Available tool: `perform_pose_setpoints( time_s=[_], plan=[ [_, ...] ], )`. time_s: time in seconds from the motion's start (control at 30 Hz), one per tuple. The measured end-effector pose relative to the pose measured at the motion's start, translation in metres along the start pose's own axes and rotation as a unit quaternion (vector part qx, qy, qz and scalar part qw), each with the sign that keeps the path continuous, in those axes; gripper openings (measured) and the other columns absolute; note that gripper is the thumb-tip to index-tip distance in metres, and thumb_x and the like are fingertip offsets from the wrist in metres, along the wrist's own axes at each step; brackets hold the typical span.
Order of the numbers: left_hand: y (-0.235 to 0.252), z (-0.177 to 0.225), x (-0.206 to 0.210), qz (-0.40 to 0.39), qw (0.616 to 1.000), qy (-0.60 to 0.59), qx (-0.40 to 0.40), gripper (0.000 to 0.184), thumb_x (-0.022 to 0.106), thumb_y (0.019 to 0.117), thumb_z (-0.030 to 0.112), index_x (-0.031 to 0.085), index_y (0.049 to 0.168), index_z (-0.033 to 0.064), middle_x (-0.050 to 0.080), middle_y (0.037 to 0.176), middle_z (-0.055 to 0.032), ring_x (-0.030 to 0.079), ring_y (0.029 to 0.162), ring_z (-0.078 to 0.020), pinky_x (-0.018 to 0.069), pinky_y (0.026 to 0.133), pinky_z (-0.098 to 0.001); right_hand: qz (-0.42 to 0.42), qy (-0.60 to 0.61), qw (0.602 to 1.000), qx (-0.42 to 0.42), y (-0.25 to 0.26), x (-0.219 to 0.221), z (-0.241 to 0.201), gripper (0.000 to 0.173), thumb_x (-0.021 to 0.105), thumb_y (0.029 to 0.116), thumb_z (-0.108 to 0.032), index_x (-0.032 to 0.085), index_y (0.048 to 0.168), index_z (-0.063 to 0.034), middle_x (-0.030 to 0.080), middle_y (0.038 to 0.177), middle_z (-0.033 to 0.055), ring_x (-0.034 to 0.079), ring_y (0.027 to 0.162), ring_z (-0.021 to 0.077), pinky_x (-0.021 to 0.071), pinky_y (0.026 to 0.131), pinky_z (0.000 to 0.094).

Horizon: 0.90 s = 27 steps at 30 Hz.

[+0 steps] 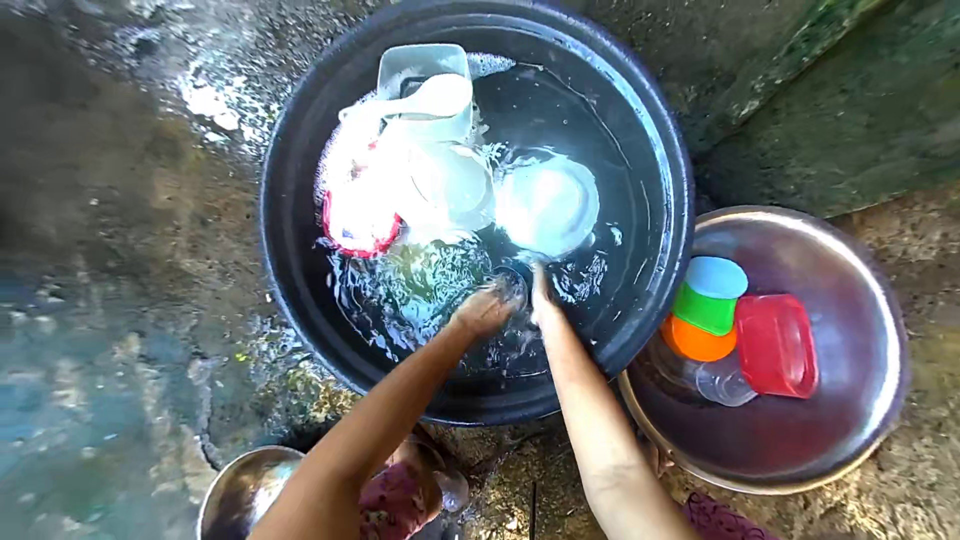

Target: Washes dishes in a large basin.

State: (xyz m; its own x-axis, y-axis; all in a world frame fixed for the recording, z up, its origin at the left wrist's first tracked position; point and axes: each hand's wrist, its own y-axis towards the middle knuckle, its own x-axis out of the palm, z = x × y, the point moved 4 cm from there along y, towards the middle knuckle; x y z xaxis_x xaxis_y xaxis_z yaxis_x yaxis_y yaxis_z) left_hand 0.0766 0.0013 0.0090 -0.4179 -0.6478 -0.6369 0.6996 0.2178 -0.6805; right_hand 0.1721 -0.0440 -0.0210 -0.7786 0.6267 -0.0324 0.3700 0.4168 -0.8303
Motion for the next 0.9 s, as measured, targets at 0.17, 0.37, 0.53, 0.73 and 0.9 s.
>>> perform_pose_setpoints(
  time_s=[0.17, 0.37, 0.53, 0.73, 0.9],
  plan=[
    [-0.018, -0.033, -0.052, 0.133, 0.951, -0.271, -0.065, 0.039, 0.072, 0.0972, 0.018, 0.063, 0.122, -0.0107, 0.068, 0.114, -0.0313, 0.066, 0.113, -0.0454, 0.048, 0.102, -0.0638, -0.143, -0.214, 0.966, 0.03, -0.006, -0.026, -0.025, 0.069, 0.029, 0.109, -0.056, 0.037, 0.157, -0.0071, 0.04, 0.157, 0.0238, 0.04, 0.144, 0.0395, 0.0341, 0.114, 0.0607],
    [-0.005, -0.025, -0.01, 0.308, 0.607, -0.707, -0.19, 0.062, 0.034, 0.1107, 0.048, 0.061, 0.128, -0.0045, 0.067, 0.12, -0.0211, 0.065, 0.109, -0.0273, 0.0517, 0.098, -0.0492, -0.204, -0.008, 0.979, -0.029, -0.004, -0.008, -0.024, 0.056, 0.038, 0.107, -0.054, 0.055, 0.139, -0.0113, 0.064, 0.126, 0.0089, 0.063, 0.112, 0.0168, 0.0538, 0.095, 0.0389],
    [0.009, -0.019, 0.015, 0.28, 0.575, -0.751, -0.163, 0.066, 0.017, 0.1103, 0.054, 0.05, 0.145, 0.0078, 0.059, 0.137, -0.0165, 0.059, 0.121, -0.0257, 0.0506, 0.1, -0.0467, 0.071, -0.007, 0.989, -0.128, -0.01, -0.001, -0.018, 0.049, 0.05, 0.1086, -0.032, 0.056, 0.138, 0.0063, 0.056, 0.142, 0.0267, 0.05, 0.136, 0.0348, 0.0361, 0.114, 0.0531],
    [0.014, -0.012, -0.022, 0.421, 0.855, -0.294, -0.08, 0.06, 0.075, 0.0913, 0.03, 0.058, 0.14, -0.0008, 0.048, 0.151, -0.0305, 0.043, 0.142, -0.0494, 0.0331, 0.117, -0.0627, 0.126, -0.065, 0.981, -0.132, -0.004, -0.002, -0.012, 0.048, 0.038, 0.1125, -0.028, 0.05, 0.144, 0.0069, 0.056, 0.14, 0.0297, 0.053, 0.132, 0.0392, 0.0392, 0.113, 0.053],
    [0.032, -0.043, -0.066, 0.245, 0.94, -0.211, -0.111, 0.046, 0.033, 0.1118, 0.021, 0.058, 0.137, -0.0084, 0.057, 0.138, -0.0356, 0.051, 0.135, -0.0512, 0.0371, 0.114, -0.0632, -0.057, -0.006, 0.988, -0.146, -0.003, 0.001, -0.023, 0.05, 0.051, 0.1084, -0.023, 0.038, 0.149, 0.0042, 0.05, 0.145, 0.0252, 0.052, 0.13, 0.0297, 0.044, 0.107, 0.0458]
  ],
)
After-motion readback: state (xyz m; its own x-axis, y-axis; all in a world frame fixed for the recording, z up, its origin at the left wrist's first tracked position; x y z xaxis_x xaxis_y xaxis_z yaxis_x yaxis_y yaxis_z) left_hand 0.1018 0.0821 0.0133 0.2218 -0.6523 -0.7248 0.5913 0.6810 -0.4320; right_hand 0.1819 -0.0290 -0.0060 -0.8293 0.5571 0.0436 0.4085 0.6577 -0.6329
